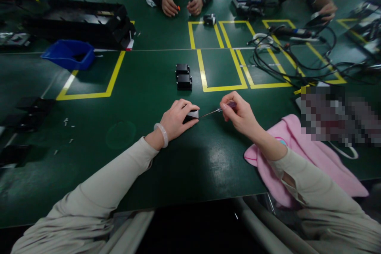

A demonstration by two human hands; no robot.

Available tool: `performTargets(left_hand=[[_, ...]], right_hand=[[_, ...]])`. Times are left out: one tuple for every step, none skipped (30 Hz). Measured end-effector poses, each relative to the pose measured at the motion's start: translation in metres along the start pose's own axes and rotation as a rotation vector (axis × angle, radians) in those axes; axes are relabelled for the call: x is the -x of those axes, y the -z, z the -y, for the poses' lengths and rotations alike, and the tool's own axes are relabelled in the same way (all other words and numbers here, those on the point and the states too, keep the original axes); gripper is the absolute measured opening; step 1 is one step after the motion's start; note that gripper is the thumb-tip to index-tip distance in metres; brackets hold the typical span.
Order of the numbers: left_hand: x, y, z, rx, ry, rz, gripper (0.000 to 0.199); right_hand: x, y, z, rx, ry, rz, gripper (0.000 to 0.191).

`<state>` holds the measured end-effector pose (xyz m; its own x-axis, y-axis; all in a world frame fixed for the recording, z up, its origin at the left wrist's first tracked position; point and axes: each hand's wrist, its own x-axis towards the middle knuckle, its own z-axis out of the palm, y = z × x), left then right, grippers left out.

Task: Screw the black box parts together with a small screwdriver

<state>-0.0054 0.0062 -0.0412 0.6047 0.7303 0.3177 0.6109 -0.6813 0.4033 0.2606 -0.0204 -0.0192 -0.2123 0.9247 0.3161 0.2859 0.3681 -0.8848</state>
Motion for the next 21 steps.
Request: performTargets(left_hand=[[-0.0001, 0.0002, -0.0001, 0.000, 0.005, 0.003, 0.032], [-0.0002, 0.0005, -0.0003, -0.001, 0.009, 0.006, 0.032], [-0.0002, 0.0007, -0.0005, -0.002, 0.011, 0.007, 0.032], [-0.0003, 0.0010, -0.0007, -0.003, 0.012, 0.009, 0.032], [-0.0003, 0.0012, -0.0008, -0.003, 0.011, 0.012, 0.033], [-0.0002, 0.0013, -0.0009, -0.003, 0.010, 0.014, 0.033], [-0.0002, 0.0013, -0.0009, -0.002, 0.009, 0.015, 0.033], [-0.0001, 0.0013, -0.0009, -0.001, 0.008, 0.016, 0.033], [0.0000, 0.0011, -0.0008, -0.001, 0.007, 0.015, 0.032], [0.0000, 0.0008, -0.0006, -0.002, 0.007, 0.013, 0.032], [0.0001, 0.0005, -0.0005, -0.004, 0.005, 0.010, 0.032], [0.0001, 0.0001, -0.0003, -0.007, 0.003, 0.007, 0.032], [0.0001, -0.0001, -0.0001, -0.009, -0.001, 0.005, 0.032], [0.0001, -0.0004, 0.0000, -0.011, -0.004, 0.003, 0.032], [0.0000, -0.0005, 0.0001, -0.013, -0.006, 0.003, 0.032], [-0.0001, -0.0005, 0.0001, -0.014, -0.006, 0.004, 0.032], [-0.0002, -0.0004, 0.0000, -0.014, -0.005, 0.005, 0.032], [-0.0002, -0.0002, -0.0001, -0.015, -0.003, 0.007, 0.032], [-0.0003, 0.0000, -0.0002, -0.015, -0.001, 0.007, 0.032], [-0.0003, 0.0002, -0.0004, -0.015, -0.001, 0.007, 0.032], [-0.0004, 0.0005, -0.0005, -0.013, -0.002, 0.006, 0.032]], right_hand=[[-0.0001, 0.0001, 0.0002, 0.005, -0.003, 0.003, 0.032], [-0.0001, 0.0002, 0.0003, 0.013, -0.004, 0.007, 0.034], [-0.0002, 0.0002, 0.0005, 0.020, -0.004, 0.009, 0.034], [-0.0003, 0.0002, 0.0005, 0.024, -0.004, 0.011, 0.034], [-0.0003, 0.0001, 0.0005, 0.022, -0.001, 0.011, 0.033], [-0.0002, -0.0002, 0.0003, 0.013, 0.001, 0.010, 0.031], [-0.0002, -0.0004, 0.0001, 0.001, 0.004, 0.009, 0.029], [-0.0001, -0.0007, -0.0001, -0.013, 0.005, 0.009, 0.027], [-0.0001, -0.0009, -0.0002, -0.024, 0.004, 0.010, 0.027], [0.0000, -0.0010, -0.0003, -0.029, 0.002, 0.010, 0.027], [0.0000, -0.0010, -0.0001, -0.028, -0.002, 0.012, 0.027], [-0.0001, -0.0009, 0.0001, -0.023, -0.005, 0.015, 0.028], [-0.0001, -0.0007, 0.0005, -0.015, -0.008, 0.017, 0.029], [-0.0001, -0.0006, 0.0010, -0.008, -0.008, 0.020, 0.030], [-0.0001, -0.0005, 0.0015, -0.002, -0.008, 0.022, 0.030], [-0.0001, -0.0006, 0.0019, 0.000, -0.007, 0.022, 0.029], [-0.0001, -0.0007, 0.0023, -0.001, -0.007, 0.020, 0.028], [0.0000, -0.0008, 0.0025, -0.004, -0.006, 0.016, 0.026], [0.0000, -0.0010, 0.0026, -0.009, -0.005, 0.012, 0.024], [0.0000, -0.0011, 0.0025, -0.014, -0.004, 0.008, 0.024], [0.0000, -0.0012, 0.0024, -0.018, -0.002, 0.006, 0.024]])
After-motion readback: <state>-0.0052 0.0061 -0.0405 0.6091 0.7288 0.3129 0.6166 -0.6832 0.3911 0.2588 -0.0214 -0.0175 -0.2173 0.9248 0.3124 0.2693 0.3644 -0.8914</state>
